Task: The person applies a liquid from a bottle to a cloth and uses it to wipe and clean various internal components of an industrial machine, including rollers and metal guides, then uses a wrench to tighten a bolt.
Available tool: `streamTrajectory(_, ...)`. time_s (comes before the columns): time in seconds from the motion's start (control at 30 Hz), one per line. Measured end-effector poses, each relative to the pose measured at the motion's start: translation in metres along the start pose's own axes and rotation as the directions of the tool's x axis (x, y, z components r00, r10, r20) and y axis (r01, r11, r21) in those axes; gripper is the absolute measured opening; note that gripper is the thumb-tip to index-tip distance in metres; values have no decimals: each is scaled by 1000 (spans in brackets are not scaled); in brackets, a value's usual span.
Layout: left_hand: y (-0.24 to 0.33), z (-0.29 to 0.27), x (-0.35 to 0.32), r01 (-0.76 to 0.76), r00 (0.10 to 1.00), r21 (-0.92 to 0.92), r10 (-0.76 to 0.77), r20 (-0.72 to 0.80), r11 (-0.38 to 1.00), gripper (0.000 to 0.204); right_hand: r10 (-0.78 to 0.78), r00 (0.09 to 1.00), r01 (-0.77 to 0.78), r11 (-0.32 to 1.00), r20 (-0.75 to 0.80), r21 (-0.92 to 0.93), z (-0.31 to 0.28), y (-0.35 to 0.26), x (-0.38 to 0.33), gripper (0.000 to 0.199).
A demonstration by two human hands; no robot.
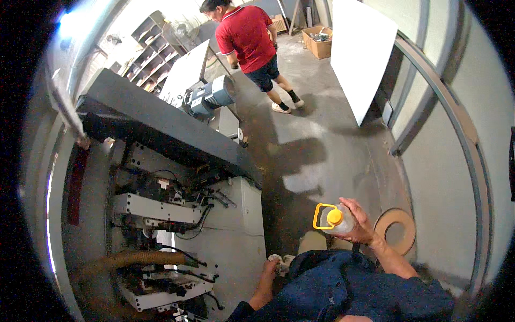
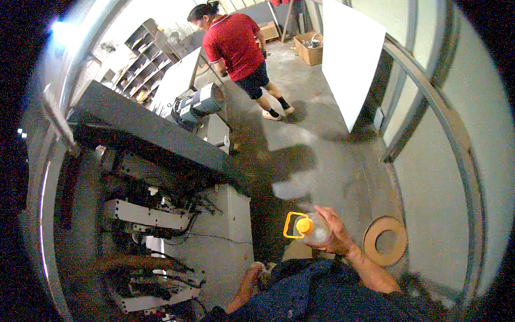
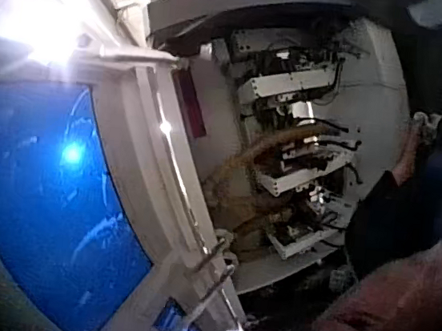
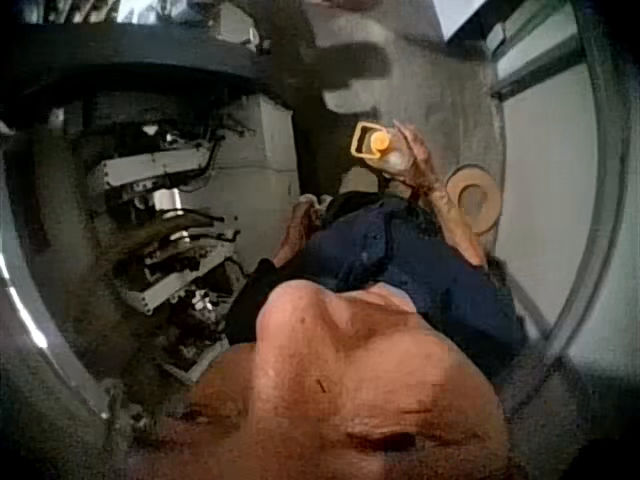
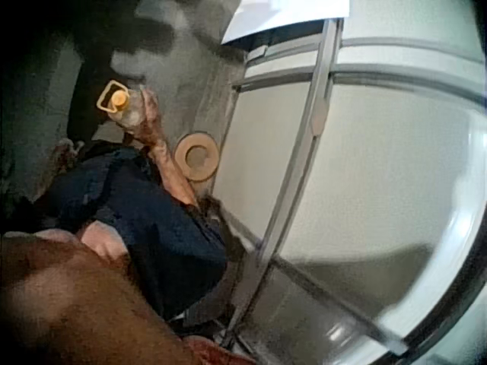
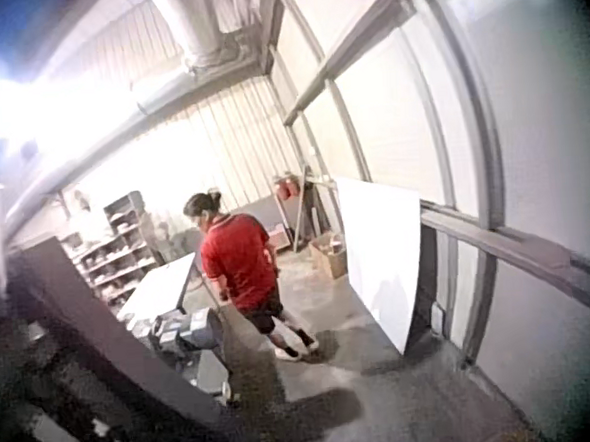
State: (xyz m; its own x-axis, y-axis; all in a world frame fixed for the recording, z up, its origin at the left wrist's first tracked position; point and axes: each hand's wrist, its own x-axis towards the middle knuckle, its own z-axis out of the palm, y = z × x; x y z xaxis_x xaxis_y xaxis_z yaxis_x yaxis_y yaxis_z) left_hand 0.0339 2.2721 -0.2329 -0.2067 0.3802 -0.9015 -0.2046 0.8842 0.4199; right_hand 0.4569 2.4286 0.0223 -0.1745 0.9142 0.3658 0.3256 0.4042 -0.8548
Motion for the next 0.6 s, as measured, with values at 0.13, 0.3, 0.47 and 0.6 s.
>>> streamTrajectory(0.13,79,68,51,33,999,1,-33,20,999,41,-8,999,9,999,37,-38,-15,56,103,97)
streamTrajectory(0.3,168,127,135,63,998,-63,-62,19,996,47,14,998,-9,997,60,-82,-20,146,228,101)
streamTrajectory(0.47,285,164,232,19,997,-170,-6,78,985,43,51,988,-45,998,143,-45,-19,194,391,99)
streamTrajectory(0.6,387,183,291,-83,988,-238,111,110,968,40,79,988,-81,997,135,7,-23,218,520,101)
